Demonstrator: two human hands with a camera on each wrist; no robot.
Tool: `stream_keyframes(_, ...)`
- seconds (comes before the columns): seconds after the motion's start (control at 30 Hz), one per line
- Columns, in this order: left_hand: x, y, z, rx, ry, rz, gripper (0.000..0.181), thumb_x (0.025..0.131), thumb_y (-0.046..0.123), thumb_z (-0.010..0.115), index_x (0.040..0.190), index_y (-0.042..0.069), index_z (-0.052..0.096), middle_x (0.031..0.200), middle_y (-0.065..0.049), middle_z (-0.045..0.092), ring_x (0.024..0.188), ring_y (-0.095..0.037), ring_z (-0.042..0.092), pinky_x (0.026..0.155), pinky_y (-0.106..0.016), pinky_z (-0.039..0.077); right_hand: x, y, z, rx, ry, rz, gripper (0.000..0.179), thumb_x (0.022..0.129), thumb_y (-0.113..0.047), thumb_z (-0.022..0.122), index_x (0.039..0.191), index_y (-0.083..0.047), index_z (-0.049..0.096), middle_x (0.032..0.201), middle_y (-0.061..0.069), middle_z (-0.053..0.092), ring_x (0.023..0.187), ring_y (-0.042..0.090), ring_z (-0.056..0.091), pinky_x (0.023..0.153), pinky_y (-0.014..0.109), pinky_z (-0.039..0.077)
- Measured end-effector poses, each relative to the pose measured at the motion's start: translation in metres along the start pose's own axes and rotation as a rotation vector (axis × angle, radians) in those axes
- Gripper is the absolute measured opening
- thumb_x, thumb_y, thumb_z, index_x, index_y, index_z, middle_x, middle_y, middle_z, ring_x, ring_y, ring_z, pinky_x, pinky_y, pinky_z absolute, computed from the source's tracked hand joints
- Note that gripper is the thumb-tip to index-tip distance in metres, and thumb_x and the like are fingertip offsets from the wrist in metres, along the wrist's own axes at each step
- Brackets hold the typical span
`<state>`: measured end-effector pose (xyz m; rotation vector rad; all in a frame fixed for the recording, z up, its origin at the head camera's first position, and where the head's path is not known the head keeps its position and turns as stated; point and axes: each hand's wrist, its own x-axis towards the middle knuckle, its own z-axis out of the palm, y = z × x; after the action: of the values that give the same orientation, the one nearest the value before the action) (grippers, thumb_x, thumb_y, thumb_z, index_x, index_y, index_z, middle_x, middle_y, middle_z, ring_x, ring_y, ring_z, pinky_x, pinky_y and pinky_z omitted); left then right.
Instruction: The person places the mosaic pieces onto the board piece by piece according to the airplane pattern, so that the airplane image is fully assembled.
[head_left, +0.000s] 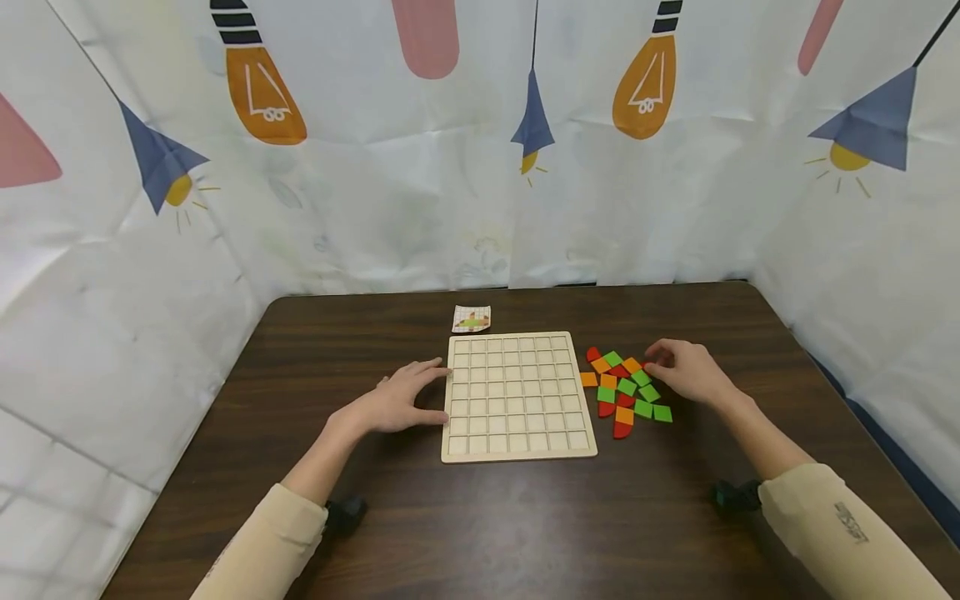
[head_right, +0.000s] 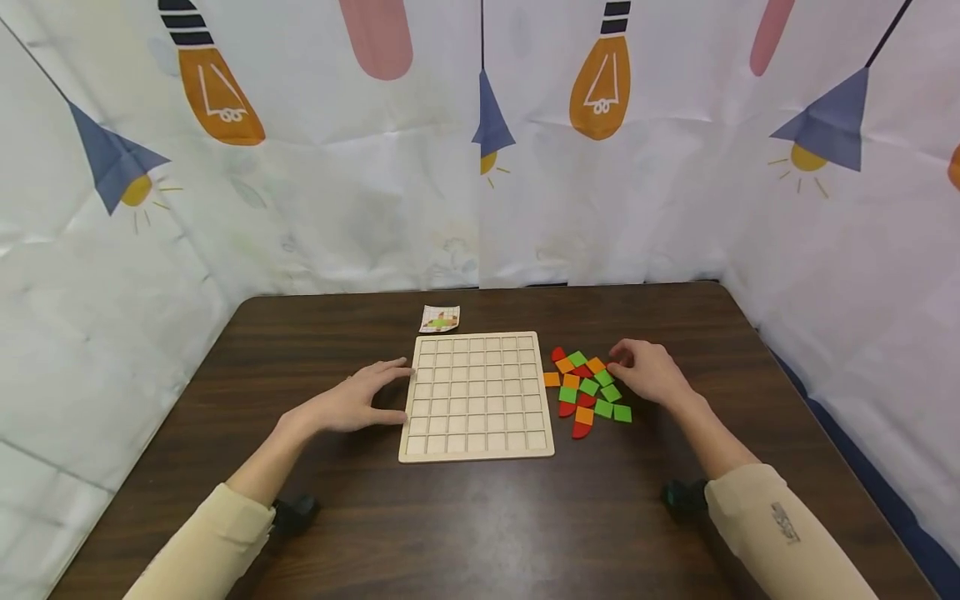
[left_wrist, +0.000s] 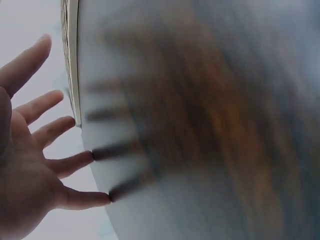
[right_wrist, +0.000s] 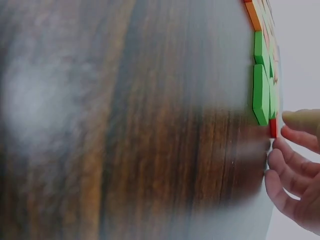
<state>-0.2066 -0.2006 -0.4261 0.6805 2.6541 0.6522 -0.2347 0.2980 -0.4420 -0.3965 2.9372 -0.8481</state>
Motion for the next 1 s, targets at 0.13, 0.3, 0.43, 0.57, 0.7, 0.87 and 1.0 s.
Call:
stream_keyframes(0.13,0.0,0.006,0.003,0.018,-0.023,-0.001,0.09,0.088,0.049,0.08,0.16,0.016,0.038,0.169,-0.01,0.021,0.153,-0.048,0.009,0.104,-0.085,0.011,0.002,0.002,0.001,-0.013,0.01,0.006,0.023,0.099,-0.014,0.069,0.114,0.003,0.068,0.087,0.006,0.066,0.073,0.021,0.058,0.066,0.038,0.049)
stream_keyframes(0.3,0.001,0.01,0.004,0.015,-0.06,0.0,0.095,0.084,0.049,0.084,0.161,0.016,0.038,0.17,-0.008,0.018,0.153,-0.05,0.004,0.103,-0.086,0.006,0.001,0.003,-0.001,-0.004,0.009,0.02,0.022,0.098,-0.012,0.069,0.114,0.003,0.069,0.085,0.005,0.065,0.07,0.02,0.056,0.064,0.037,0.046)
stream_keyframes(0.43,0.001,0.01,0.006,0.024,-0.074,-0.012,0.097,0.083,0.05,0.084,0.161,0.018,0.037,0.171,-0.006,0.016,0.153,-0.048,0.002,0.104,-0.085,0.004,0.0,0.001,-0.002,0.006,0.012,0.03,0.022,0.099,-0.012,0.069,0.114,0.004,0.069,0.085,0.006,0.064,0.07,0.021,0.055,0.064,0.037,0.045)
stream_keyframes(0.57,0.003,0.01,0.006,0.036,-0.079,-0.022,0.097,0.084,0.049,0.084,0.162,0.019,0.035,0.171,-0.005,0.015,0.153,-0.047,0.001,0.104,-0.085,0.004,0.0,0.001,-0.003,0.005,0.02,0.031,0.021,0.099,-0.011,0.068,0.114,0.004,0.068,0.085,0.006,0.064,0.07,0.021,0.054,0.064,0.037,0.045)
stream_keyframes(0.7,0.003,0.011,0.006,0.052,-0.082,-0.033,0.098,0.084,0.051,0.083,0.162,0.019,0.035,0.171,-0.006,0.015,0.154,-0.047,0.002,0.105,-0.084,0.006,0.001,0.002,-0.002,0.003,0.034,0.024,0.021,0.099,-0.011,0.068,0.114,0.004,0.068,0.086,0.007,0.063,0.072,0.022,0.054,0.065,0.037,0.044)
stream_keyframes(0.87,0.002,0.012,0.005,0.064,-0.083,-0.052,0.098,0.083,0.052,0.083,0.162,0.019,0.035,0.17,-0.007,0.017,0.153,-0.047,0.005,0.105,-0.084,0.009,0.003,0.002,0.001,0.015,0.031,0.035,0.029,0.099,-0.016,0.07,0.117,0.006,0.065,0.089,0.009,0.065,0.073,0.022,0.056,0.065,0.037,0.046)
stream_keyframes(1.0,0.001,0.012,0.005,0.064,-0.088,-0.055,0.098,0.084,0.052,0.083,0.162,0.019,0.034,0.171,-0.007,0.016,0.154,-0.046,0.004,0.106,-0.083,0.009,0.004,0.002,0.001,0.003,0.03,0.045,0.033,0.097,-0.017,0.072,0.117,0.009,0.065,0.089,0.01,0.066,0.073,0.021,0.058,0.066,0.037,0.048)
